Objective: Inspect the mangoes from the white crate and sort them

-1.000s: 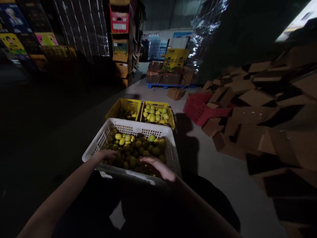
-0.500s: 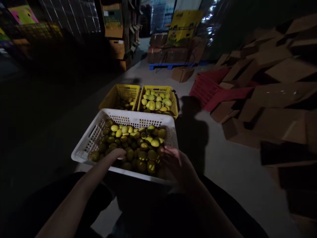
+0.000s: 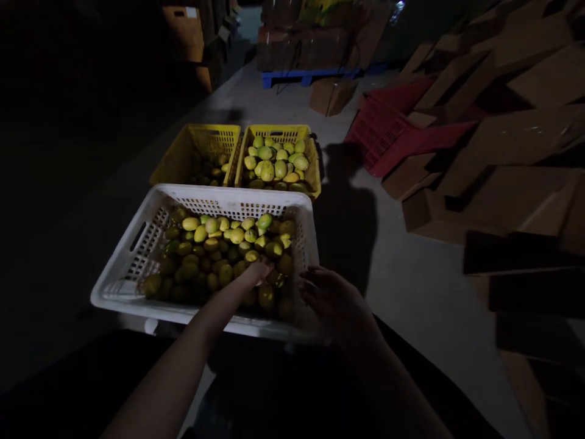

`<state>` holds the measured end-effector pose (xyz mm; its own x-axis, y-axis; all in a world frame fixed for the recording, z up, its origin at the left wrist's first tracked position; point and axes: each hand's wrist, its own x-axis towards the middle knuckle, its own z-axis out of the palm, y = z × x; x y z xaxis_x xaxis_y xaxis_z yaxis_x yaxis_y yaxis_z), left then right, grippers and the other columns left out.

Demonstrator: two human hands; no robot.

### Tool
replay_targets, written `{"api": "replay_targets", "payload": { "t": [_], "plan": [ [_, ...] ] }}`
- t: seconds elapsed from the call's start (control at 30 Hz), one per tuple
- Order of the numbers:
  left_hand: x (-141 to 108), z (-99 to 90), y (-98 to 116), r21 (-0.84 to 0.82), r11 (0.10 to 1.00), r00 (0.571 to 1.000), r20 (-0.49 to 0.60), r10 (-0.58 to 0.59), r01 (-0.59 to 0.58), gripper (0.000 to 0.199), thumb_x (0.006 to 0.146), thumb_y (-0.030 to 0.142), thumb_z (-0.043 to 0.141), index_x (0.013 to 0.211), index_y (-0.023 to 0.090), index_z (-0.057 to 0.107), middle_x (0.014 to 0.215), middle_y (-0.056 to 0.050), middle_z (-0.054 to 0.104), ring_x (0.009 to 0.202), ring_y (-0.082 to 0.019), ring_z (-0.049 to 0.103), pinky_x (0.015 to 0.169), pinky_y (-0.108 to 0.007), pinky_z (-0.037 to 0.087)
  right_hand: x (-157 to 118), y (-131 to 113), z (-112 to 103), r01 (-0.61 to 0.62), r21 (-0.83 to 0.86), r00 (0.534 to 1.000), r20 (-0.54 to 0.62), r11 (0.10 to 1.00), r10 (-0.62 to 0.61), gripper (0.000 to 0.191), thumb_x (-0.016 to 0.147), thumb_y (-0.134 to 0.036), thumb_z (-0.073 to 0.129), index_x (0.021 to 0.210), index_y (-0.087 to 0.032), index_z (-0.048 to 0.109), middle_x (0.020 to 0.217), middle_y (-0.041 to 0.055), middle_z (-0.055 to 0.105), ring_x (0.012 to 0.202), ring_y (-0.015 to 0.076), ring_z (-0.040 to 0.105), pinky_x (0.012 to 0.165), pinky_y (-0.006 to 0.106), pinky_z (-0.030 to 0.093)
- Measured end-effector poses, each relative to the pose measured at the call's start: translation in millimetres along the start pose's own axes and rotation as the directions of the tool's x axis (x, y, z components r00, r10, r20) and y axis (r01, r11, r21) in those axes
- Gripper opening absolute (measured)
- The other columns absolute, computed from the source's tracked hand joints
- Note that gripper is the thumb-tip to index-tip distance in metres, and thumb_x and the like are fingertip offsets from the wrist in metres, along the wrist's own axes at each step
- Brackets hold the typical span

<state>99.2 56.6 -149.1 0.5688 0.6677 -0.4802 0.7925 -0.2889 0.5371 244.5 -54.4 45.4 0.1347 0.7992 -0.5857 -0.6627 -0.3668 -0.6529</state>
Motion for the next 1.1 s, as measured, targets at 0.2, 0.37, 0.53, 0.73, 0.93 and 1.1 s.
{"api": "replay_targets", "payload": {
  "t": [0.2,0.37,0.53,0.73,0.93,1.1],
  "plan": [
    [-27,-27.4,-13,-0.32,0.939,0.986,-0.062,-0.155,0.128,0.045,0.072,0.028,0.071,0.112,0.008,0.067,0.101,-0.012,0.071,0.094,-0.027,0.063,0.08,-0.03,0.047,1,1,2,0.056,0.002,0.998,0.005,0.998,-0.056,0.023,0.041,-0.02,0.082,0.06,-0.02,0.069,0.078,0.0025,0.071,0.069,0.0179,0.065,0.06,0.027,0.052],
    [-73,-88.2,2,-0.507,0.86,0.972,-0.167,-0.168,0.061,0.045,0.076,0.037,0.069,0.114,0.012,0.065,0.111,-0.008,0.07,0.102,-0.024,0.062,0.086,-0.03,0.049,3,7,15,0.025,0.047,0.997,-0.067,0.999,-0.022,0.025,0.047,-0.025,0.083,0.064,-0.021,0.065,0.082,0.002,0.068,0.075,0.0174,0.064,0.07,0.031,0.054],
    [-134,-148.6,68,-0.58,0.777,0.958,-0.267,0.099,-0.242,0.049,0.084,0.046,0.059,0.123,0.017,0.061,0.127,-0.005,0.063,0.118,-0.024,0.055,0.101,-0.033,0.043,0,8,44,-0.105,0.087,0.994,-0.012,0.991,0.106,0.034,0.062,-0.042,0.077,0.089,-0.025,0.065,0.083,0.0009,0.069,0.075,0.0193,0.064,0.064,0.032,0.055],
    [-129,-133.2,33,-0.655,0.745,0.954,-0.286,-0.088,-0.128,0.033,0.089,0.033,0.048,0.108,0.013,0.067,0.103,-0.007,0.071,0.094,-0.018,0.063,0.085,-0.029,0.049,-4,-4,52,-0.134,0.148,0.991,0.005,0.98,0.135,0.029,0.07,-0.042,0.071,0.09,-0.022,0.064,0.08,0.0023,0.071,0.069,0.019,0.067,0.044,0.023,0.046],
    [-113,-52.7,-58,-0.299,0.887,0.916,-0.085,-0.392,0.352,0.02,0.082,0.024,0.049,0.078,0.016,0.068,0.064,-0.003,0.063,0.074,-0.018,0.062,0.065,-0.025,0.047,-8,-16,46,-0.141,0.217,0.982,-0.093,0.966,0.164,0.02,0.071,-0.037,0.071,0.082,-0.022,0.064,0.073,0.0012,0.071,0.065,0.0191,0.068,0.042,0.023,0.047],
    [-90,-17.8,-52,-0.031,0.954,0.954,0.047,-0.295,0.297,0.011,0.074,0.023,0.063,0.072,0.014,0.069,0.076,-0.01,0.068,0.084,-0.026,0.063,0.073,-0.032,0.044,-9,-18,36,-0.107,0.236,0.958,-0.234,0.966,0.163,0.019,0.068,-0.031,0.074,0.082,-0.025,0.064,0.073,-0.0016,0.071,0.063,0.0172,0.068,0.049,0.025,0.053]
  ]
}}
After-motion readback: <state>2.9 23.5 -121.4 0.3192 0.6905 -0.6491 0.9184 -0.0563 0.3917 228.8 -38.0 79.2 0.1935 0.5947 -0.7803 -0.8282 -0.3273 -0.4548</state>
